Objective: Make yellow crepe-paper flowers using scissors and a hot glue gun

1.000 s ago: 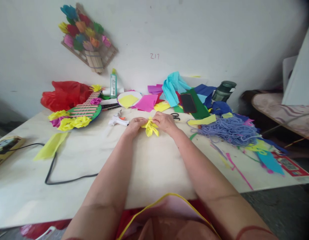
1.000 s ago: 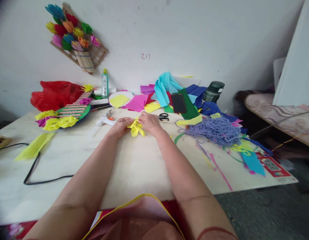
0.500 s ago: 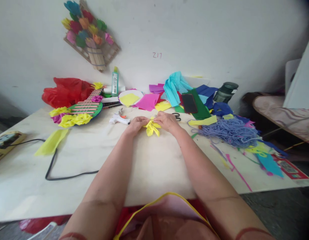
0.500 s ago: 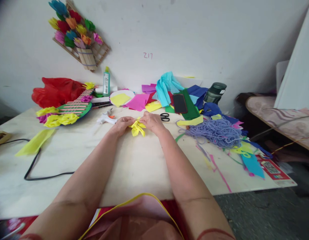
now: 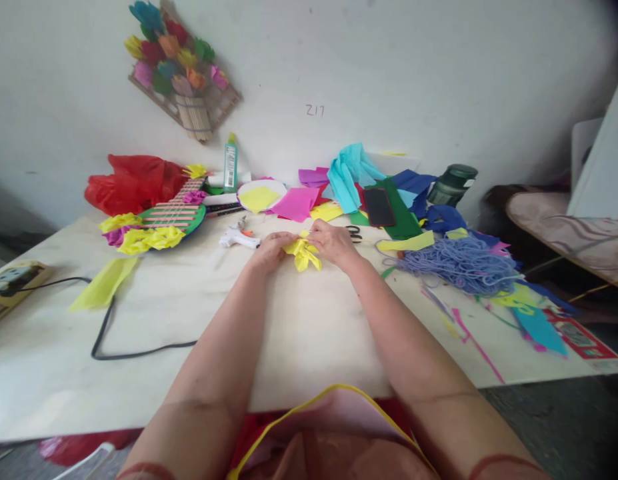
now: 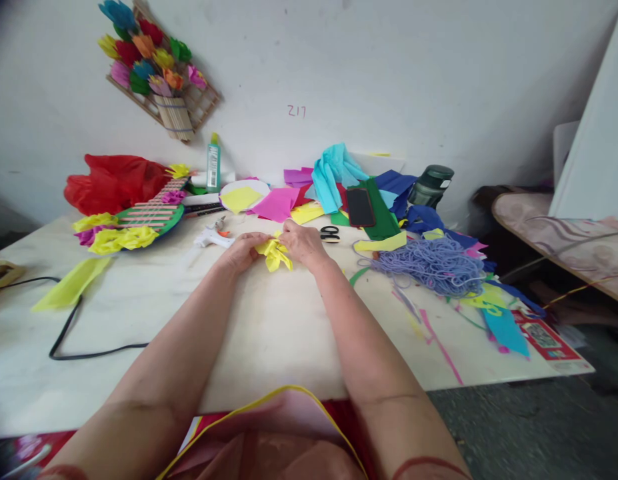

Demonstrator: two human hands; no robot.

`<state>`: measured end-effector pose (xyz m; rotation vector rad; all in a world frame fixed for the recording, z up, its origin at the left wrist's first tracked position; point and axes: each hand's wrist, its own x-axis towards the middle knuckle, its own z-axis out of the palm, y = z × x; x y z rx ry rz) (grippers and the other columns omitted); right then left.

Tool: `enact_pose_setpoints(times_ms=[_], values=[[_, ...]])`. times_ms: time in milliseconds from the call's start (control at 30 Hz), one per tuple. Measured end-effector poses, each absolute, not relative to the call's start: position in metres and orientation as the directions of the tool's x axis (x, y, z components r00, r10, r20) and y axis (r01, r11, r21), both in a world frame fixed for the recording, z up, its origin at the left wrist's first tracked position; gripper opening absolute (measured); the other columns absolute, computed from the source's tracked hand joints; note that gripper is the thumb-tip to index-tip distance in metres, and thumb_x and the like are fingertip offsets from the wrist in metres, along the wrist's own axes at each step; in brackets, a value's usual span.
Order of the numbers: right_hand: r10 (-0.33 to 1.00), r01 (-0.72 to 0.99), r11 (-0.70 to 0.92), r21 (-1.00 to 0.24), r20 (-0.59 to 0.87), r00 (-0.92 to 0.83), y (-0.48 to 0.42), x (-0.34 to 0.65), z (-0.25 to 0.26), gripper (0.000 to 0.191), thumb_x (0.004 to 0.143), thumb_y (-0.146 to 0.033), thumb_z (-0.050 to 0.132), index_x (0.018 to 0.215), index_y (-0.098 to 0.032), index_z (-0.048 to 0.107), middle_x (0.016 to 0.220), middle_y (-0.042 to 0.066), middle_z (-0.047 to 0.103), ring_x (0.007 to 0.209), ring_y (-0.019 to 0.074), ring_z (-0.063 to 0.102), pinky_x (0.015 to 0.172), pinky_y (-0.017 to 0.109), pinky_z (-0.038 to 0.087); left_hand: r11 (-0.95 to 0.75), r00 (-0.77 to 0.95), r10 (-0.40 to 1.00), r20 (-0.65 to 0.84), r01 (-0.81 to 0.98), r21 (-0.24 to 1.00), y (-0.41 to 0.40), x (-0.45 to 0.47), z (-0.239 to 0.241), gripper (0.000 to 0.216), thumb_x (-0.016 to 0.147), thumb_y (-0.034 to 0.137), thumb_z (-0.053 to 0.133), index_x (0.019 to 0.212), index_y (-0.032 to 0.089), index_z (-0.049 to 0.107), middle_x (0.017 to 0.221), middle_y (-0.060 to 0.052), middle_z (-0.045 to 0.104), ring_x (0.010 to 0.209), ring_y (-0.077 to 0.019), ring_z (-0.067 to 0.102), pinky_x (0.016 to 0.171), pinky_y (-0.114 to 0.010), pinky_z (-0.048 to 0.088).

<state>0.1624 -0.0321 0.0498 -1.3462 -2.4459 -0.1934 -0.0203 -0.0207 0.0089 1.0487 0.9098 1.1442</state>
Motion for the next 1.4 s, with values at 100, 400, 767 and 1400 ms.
enact_pose_setpoints(times_ms=[100,400,767,1400], values=[[0.797,0.839,0.54,-0.072,0.363,-0.482,-0.032,0.163,0.051,0.025,0.094,-0.03,0.051,0.092,-0.024,0.075,0.109,0.004,0.069,0.085,0.0158,0.061,0.059,0.028,0.03,0.118,0.16,0.984,-0.074,-0.289,0.95,-0.021,-0.019,0.01,0.018,0.059,0.026,0.072,0.071,0.012,0.071,0.073,-0.007,0.07,0.068,-0.0177,0.063,0.057,-0.027,0.05],[0.788,0.824,0.562,-0.072,0.351,-0.506,-0.035,0.164,0.053,0.027,0.096,-0.03,0.047,0.094,-0.023,0.073,0.111,0.004,0.07,0.087,0.0159,0.062,0.061,0.028,0.03,0.193,0.117,0.98,-0.164,-0.317,0.929,-0.015,-0.016,0.01,0.012,0.066,0.019,0.07,0.073,0.009,0.071,0.072,-0.011,0.071,0.072,-0.0214,0.068,0.056,-0.027,0.051],[0.812,0.842,0.533,-0.087,0.333,-0.479,-0.031,0.165,0.05,0.027,0.095,-0.03,0.049,0.096,-0.023,0.075,0.113,0.004,0.069,0.091,0.0163,0.062,0.063,0.027,0.033,0.24,0.127,0.97,-0.207,-0.369,0.898,-0.02,-0.013,0.018,0.018,0.08,0.025,0.064,0.071,0.01,0.07,0.073,-0.011,0.071,0.069,-0.0193,0.067,0.059,-0.027,0.054],[0.839,0.865,0.479,-0.147,0.368,-0.402,-0.035,0.161,0.052,0.029,0.095,-0.029,0.046,0.096,-0.025,0.075,0.114,0.004,0.068,0.088,0.0157,0.061,0.062,0.027,0.035,0.243,0.167,0.967,-0.19,-0.4,0.884,-0.021,-0.013,0.016,0.013,0.062,0.013,0.06,0.074,0.012,0.064,0.068,-0.009,0.069,0.069,-0.0229,0.071,0.061,-0.031,0.057]])
